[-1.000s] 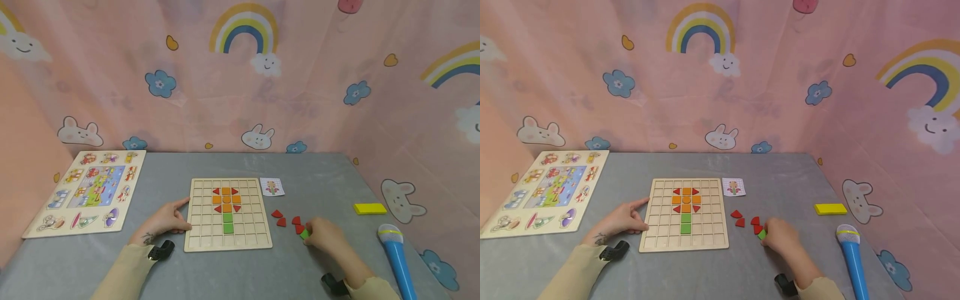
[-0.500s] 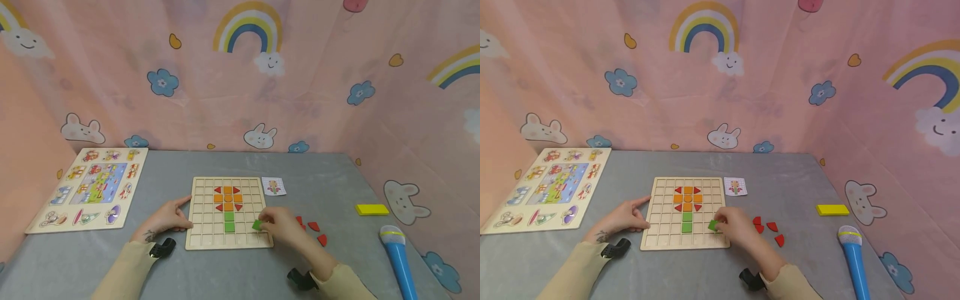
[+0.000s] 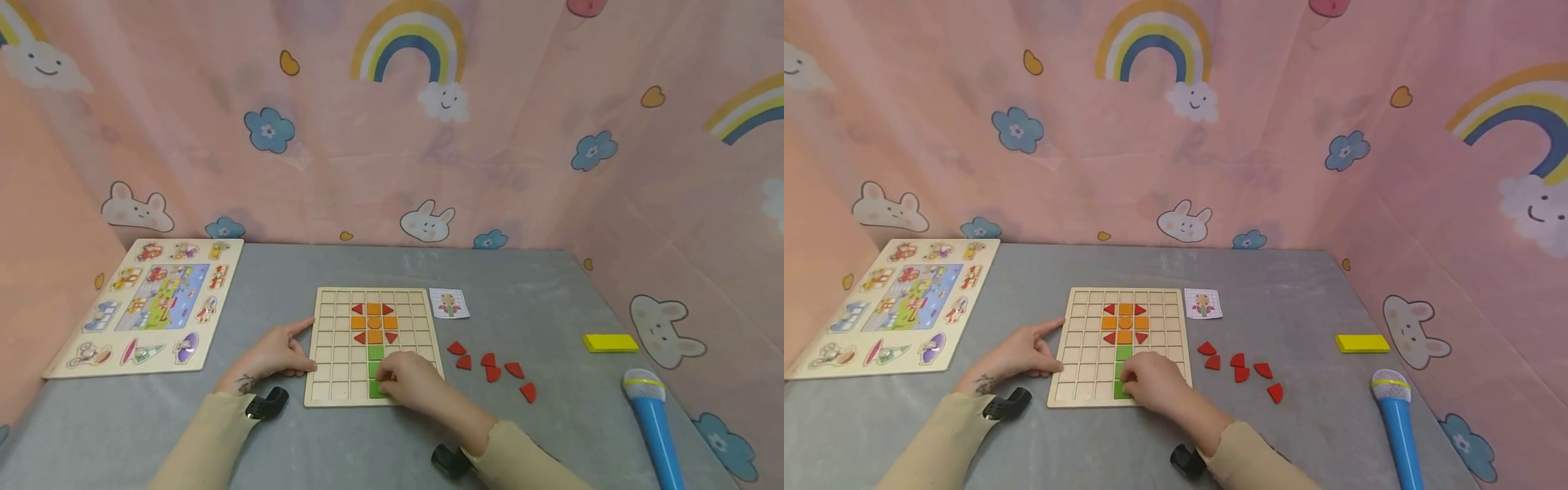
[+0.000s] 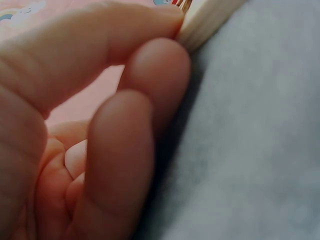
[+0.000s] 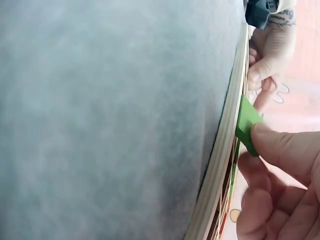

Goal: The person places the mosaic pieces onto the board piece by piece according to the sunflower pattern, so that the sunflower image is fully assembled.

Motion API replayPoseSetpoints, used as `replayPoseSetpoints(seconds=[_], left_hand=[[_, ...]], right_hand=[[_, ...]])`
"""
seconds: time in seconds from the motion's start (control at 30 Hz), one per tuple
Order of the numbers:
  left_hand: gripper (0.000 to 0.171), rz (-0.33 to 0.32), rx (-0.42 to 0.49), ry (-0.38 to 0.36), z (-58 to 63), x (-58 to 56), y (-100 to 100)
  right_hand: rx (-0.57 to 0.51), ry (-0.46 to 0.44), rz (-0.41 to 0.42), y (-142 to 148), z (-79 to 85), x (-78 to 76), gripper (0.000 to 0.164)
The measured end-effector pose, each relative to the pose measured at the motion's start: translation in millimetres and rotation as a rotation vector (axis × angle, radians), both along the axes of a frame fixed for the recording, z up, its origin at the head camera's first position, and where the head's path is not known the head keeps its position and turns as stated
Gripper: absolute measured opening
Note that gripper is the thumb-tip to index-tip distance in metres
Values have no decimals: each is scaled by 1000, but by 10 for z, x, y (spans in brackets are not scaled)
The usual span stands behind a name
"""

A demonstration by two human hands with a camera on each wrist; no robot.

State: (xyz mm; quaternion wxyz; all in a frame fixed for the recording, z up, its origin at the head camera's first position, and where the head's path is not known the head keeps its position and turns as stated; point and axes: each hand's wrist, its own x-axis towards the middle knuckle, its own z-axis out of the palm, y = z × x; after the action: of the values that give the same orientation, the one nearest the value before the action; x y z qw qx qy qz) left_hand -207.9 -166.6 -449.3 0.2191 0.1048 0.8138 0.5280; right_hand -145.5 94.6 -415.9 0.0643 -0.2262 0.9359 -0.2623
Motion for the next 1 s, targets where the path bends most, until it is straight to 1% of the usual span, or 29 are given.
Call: replayPoseSetpoints(seconds=[0.13,0.23,0.33,0.43,0.5,0.63,0.67,0.8,0.9,1.0], left_hand=[[98,0,-8,1,3,-6,1],[98,-2,-12,-5,5,-4,4],[98,-2,-13,-9,8,-4,7],[98,-2,-14,-8,14,-4,5],[98,3,-17,-10,19,-2,7],[97,8,-20,-14,23,3,3],[97,12,-20,-18,22,5,5],[97,13,-12,-22,16,14,4],[97,11,-8,-23,10,14,3],[97,8,-9,-16,10,6,4]], right_hand=[[31,48,-3,-7,-16,1,7],[50,49,-41,27,32,-9,11],[49,18,-118,141,162,-58,12],[41,-30,-196,336,300,-160,15],[57,-51,-243,493,340,-244,19],[150,-62,-312,788,294,-402,23],[184,-66,-323,846,269,-430,21],[282,-95,-327,998,164,-480,15],[304,-115,-325,1025,105,-482,16],[297,-124,-340,1023,77,-487,18]])
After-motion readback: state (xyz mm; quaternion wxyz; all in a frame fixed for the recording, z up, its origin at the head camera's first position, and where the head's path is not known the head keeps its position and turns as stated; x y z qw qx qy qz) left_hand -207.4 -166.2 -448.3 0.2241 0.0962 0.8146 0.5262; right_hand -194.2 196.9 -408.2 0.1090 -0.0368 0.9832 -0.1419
